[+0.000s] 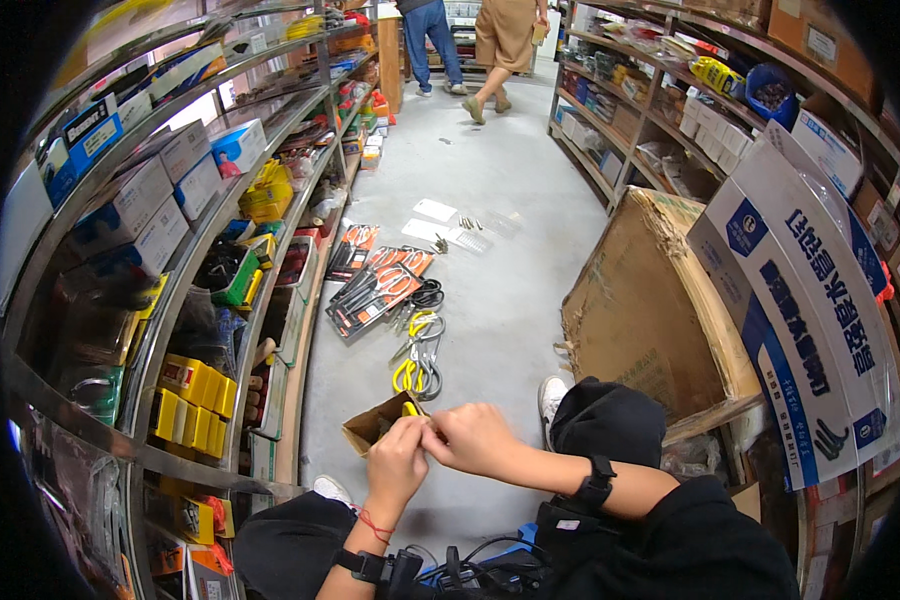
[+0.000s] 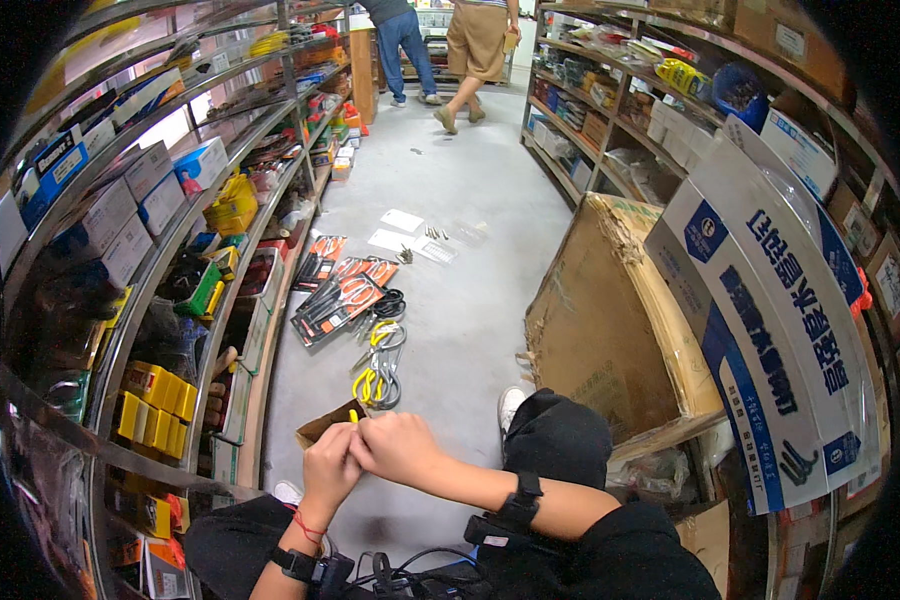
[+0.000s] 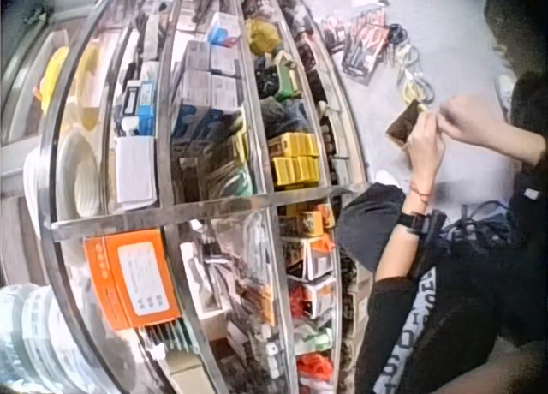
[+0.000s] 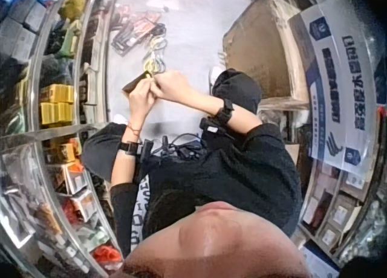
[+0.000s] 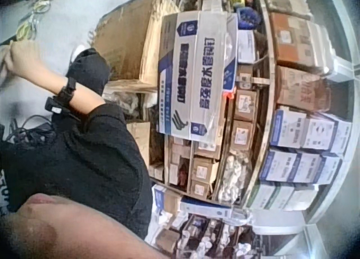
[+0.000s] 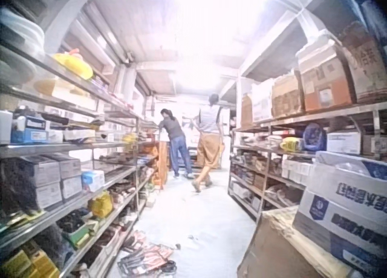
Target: Organize various pairs of scissors and other handheld tools into a cardboard box.
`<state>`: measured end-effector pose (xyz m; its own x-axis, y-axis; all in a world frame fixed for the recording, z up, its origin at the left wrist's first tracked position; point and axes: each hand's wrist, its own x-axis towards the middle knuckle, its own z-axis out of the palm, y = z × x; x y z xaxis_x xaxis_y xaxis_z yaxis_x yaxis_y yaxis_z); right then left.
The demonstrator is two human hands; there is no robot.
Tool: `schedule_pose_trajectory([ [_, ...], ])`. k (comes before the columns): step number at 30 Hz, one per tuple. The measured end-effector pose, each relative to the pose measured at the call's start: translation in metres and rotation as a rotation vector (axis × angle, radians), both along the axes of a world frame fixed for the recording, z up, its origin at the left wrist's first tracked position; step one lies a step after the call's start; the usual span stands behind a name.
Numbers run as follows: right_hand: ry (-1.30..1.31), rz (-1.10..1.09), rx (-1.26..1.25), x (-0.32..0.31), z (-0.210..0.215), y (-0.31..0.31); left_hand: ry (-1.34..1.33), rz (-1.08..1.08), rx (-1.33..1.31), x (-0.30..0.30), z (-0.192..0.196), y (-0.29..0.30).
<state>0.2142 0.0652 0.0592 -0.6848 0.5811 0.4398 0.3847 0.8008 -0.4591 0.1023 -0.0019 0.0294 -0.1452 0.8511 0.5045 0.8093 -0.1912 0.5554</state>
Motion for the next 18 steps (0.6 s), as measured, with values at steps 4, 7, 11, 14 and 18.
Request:
schedule_pose_trajectory([
  [4, -0.146, 0.014, -0.098, -0.006, -0.003, 0.003, 0.022, 0.013, 0.013, -0.002, -0.006, -0.001],
  [7, -0.076, 0.132, -0.092, -0.003, -0.014, 0.006, 0.026, 0.007, 0.014, -0.001, -0.010, -0.003],
  [11, 0.099, 0.264, 0.059, -0.003, -0.030, -0.002, 0.042, -0.059, -0.012, -0.008, -0.008, -0.012],
  [14, 0.107, 0.281, 0.014, 0.000, -0.027, 0.000, 0.057, -0.040, 0.026, -0.011, -0.005, -0.012],
  [18, 0.020, 0.199, -0.102, 0.009, -0.019, 0.011, -0.021, 0.330, -0.070, -0.034, -0.018, -0.011],
])
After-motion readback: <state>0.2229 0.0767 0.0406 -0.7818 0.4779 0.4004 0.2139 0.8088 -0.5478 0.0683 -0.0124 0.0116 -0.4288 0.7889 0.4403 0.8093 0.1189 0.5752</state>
